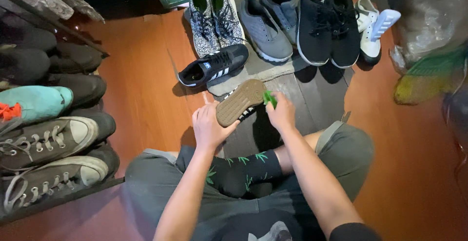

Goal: Cleaning the sole of a sneaker using a small brush while sitting on the floor

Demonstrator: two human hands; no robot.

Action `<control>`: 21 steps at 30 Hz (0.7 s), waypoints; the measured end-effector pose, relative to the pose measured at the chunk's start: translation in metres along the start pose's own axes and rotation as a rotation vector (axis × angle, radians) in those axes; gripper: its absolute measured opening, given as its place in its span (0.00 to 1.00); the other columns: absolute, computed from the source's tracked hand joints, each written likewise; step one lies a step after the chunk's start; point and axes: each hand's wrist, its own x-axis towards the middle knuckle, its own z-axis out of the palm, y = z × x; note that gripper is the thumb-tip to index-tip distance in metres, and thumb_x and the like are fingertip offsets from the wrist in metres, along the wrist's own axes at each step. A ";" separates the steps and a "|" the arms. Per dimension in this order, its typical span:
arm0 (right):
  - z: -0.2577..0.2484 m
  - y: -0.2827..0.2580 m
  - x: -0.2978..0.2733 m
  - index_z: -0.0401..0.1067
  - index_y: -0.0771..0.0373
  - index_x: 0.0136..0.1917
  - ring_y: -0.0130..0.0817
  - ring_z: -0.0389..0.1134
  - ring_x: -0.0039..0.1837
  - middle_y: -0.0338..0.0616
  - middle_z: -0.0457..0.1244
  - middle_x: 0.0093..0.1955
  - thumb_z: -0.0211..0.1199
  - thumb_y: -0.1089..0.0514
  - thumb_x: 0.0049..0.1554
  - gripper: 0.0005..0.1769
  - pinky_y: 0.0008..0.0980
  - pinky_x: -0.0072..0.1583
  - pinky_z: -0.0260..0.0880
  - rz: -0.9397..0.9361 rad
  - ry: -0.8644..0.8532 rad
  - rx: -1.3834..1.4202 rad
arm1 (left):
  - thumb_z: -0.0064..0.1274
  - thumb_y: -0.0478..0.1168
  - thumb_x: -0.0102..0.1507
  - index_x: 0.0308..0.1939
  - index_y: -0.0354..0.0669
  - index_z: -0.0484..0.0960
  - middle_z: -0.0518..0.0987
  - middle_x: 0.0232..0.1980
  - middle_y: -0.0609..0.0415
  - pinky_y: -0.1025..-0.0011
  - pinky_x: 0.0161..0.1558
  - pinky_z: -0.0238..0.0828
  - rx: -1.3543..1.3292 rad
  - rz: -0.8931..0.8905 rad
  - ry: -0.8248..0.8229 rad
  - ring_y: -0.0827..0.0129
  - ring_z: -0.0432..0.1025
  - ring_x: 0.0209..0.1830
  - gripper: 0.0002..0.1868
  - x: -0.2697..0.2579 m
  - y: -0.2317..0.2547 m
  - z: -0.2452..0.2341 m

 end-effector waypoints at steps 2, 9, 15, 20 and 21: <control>0.003 0.000 -0.004 0.74 0.59 0.61 0.61 0.71 0.59 0.59 0.70 0.55 0.65 0.58 0.56 0.19 0.55 0.60 0.72 -0.038 -0.015 0.003 | 0.73 0.61 0.40 0.56 0.45 0.79 0.82 0.53 0.49 0.52 0.65 0.62 0.005 -0.001 0.006 0.56 0.75 0.58 0.45 -0.002 -0.002 0.002; 0.003 0.002 0.002 0.74 0.57 0.62 0.61 0.71 0.59 0.59 0.70 0.53 0.66 0.55 0.56 0.20 0.55 0.59 0.72 0.046 0.044 0.008 | 0.73 0.62 0.41 0.57 0.45 0.79 0.82 0.52 0.50 0.53 0.65 0.63 -0.005 -0.022 0.026 0.57 0.76 0.58 0.45 -0.004 -0.006 0.008; 0.009 0.005 0.002 0.74 0.57 0.61 0.63 0.71 0.58 0.62 0.70 0.51 0.65 0.56 0.56 0.19 0.57 0.58 0.71 -0.037 0.062 -0.017 | 0.73 0.62 0.40 0.56 0.44 0.79 0.82 0.52 0.48 0.53 0.64 0.62 -0.010 -0.022 0.027 0.55 0.76 0.57 0.45 -0.003 -0.008 0.007; 0.004 -0.007 0.001 0.74 0.56 0.62 0.61 0.70 0.60 0.60 0.70 0.53 0.65 0.55 0.57 0.19 0.55 0.60 0.72 -0.073 0.014 -0.006 | 0.73 0.63 0.41 0.55 0.44 0.79 0.83 0.51 0.48 0.54 0.64 0.62 -0.026 -0.042 0.027 0.55 0.76 0.57 0.45 -0.001 -0.008 0.006; 0.004 -0.009 -0.001 0.75 0.55 0.61 0.59 0.71 0.60 0.58 0.70 0.52 0.66 0.55 0.56 0.19 0.54 0.60 0.72 -0.080 0.007 -0.035 | 0.73 0.63 0.41 0.55 0.43 0.79 0.83 0.51 0.48 0.54 0.65 0.61 -0.027 -0.047 0.016 0.55 0.76 0.58 0.45 -0.002 -0.009 0.007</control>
